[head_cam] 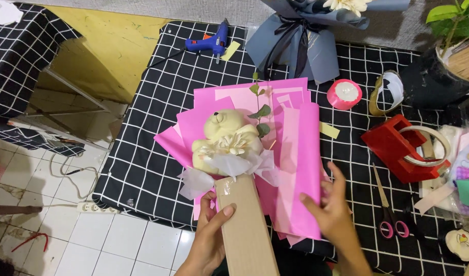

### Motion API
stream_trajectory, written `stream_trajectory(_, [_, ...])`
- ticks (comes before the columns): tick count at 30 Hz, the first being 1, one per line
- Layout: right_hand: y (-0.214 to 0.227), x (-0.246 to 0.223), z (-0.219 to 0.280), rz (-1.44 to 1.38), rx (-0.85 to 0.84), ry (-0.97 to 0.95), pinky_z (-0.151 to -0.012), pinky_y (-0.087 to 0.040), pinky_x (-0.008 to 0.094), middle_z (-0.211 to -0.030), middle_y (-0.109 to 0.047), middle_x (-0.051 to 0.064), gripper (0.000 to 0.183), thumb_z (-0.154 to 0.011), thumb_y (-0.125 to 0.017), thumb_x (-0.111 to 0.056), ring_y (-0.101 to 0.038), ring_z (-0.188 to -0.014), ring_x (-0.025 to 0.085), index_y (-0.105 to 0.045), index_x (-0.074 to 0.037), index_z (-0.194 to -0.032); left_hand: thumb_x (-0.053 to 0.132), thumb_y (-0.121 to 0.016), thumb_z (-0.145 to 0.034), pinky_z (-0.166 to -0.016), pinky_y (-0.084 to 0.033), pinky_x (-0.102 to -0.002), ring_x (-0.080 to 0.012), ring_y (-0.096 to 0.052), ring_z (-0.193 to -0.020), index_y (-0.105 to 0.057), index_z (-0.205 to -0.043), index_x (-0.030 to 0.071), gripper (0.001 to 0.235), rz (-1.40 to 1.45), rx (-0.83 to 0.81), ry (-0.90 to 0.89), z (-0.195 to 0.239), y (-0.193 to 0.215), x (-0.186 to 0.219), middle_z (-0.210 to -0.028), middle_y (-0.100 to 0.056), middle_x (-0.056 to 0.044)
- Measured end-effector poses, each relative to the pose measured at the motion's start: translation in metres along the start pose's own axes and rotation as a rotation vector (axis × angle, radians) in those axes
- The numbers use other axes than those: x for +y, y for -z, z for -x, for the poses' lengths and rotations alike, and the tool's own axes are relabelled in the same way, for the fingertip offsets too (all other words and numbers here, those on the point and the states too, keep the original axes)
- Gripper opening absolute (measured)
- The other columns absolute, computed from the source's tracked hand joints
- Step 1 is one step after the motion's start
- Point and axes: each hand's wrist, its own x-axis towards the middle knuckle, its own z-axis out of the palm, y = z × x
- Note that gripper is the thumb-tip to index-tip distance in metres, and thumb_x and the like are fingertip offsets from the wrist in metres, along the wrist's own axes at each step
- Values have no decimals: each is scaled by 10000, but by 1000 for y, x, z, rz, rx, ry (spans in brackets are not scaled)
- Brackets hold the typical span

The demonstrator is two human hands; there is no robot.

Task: Layering and folding pink wrapping paper around a teddy bear bouquet on a checkered table.

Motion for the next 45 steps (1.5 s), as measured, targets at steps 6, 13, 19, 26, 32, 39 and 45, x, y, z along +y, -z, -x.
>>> stream_trajectory(6, [-39, 12, -3, 214, -15, 60, -851, -660, 472, -1340, -513, 252, 998, -820, -724, -36, -726, -1068, 364, -92, -112, -1589, -57, -576, -825, -905, -466, -535, -432, -567, -1135, -369, -1315, 111, 558, 19, -110, -31, -6, 9, -12, -1329, -537, -298])
stream_trajectory(13, [-57, 24, -8, 161, -13, 102, -886, -625, 420, -1351, -547, 247, 1015, -782, -687, 49, -708, -1133, 348, -78, -139, -1571, -36, -666, -767, -969, -488, -516, -429, -593, -1223, -375, -1444, 104, 749, -127, -97, 16, -5, 7, -11, -1385, -562, -287])
stream_trajectory(19, [-53, 11, -2, -4, -98, 104, -982, -564, 445, -1395, -561, 265, 937, -803, -661, 37, -657, -1232, 336, -151, -139, -1568, -33, -705, -791, -1001, -486, -493, -386, -592, -1207, -363, -1360, 19, 665, -195, -111, 4, -14, 18, -11, -1320, -561, -290])
stream_trajectory(26, [-55, 13, -3, 40, -75, 68, -891, -617, 428, -1387, -602, 257, 1000, -759, -607, 118, -688, -1210, 332, -124, -188, -1580, 77, -781, -776, -1008, -519, -449, -330, -630, -1199, -409, -1408, 27, 735, -405, -143, -28, -21, 27, -12, -1275, -591, -223])
stream_trajectory(32, [-52, 32, -8, -67, -132, 160, -990, -535, 413, -1518, -408, 273, 1034, -776, -592, 110, -626, -1257, 350, -4, -100, -1600, 90, -761, -782, -1031, -498, -446, -321, -608, -1273, -300, -1557, 125, 902, -426, -201, -40, -19, 25, -7, -1416, -577, -217])
stream_trajectory(39, [-54, 40, -11, -301, -167, 31, -1109, -441, 452, -1628, -177, 155, 1064, -783, -547, 199, -373, -1449, 328, -20, -210, -1612, 157, -762, -786, -1060, -462, -474, -345, -571, -1322, -289, -1556, 115, 904, -471, -213, -43, -17, 28, -6, -1462, -543, -228])
stream_trajectory(45, [-53, 35, -4, -387, -173, -40, -1025, -474, 418, -1595, -315, 196, 1020, -794, -436, 163, -500, -1347, 325, -14, -242, -1629, 243, -744, -797, -1075, -440, -497, -379, -539, -1331, -204, -1572, 82, 958, -591, -291, -105, -21, 33, -8, -1461, -492, -258])
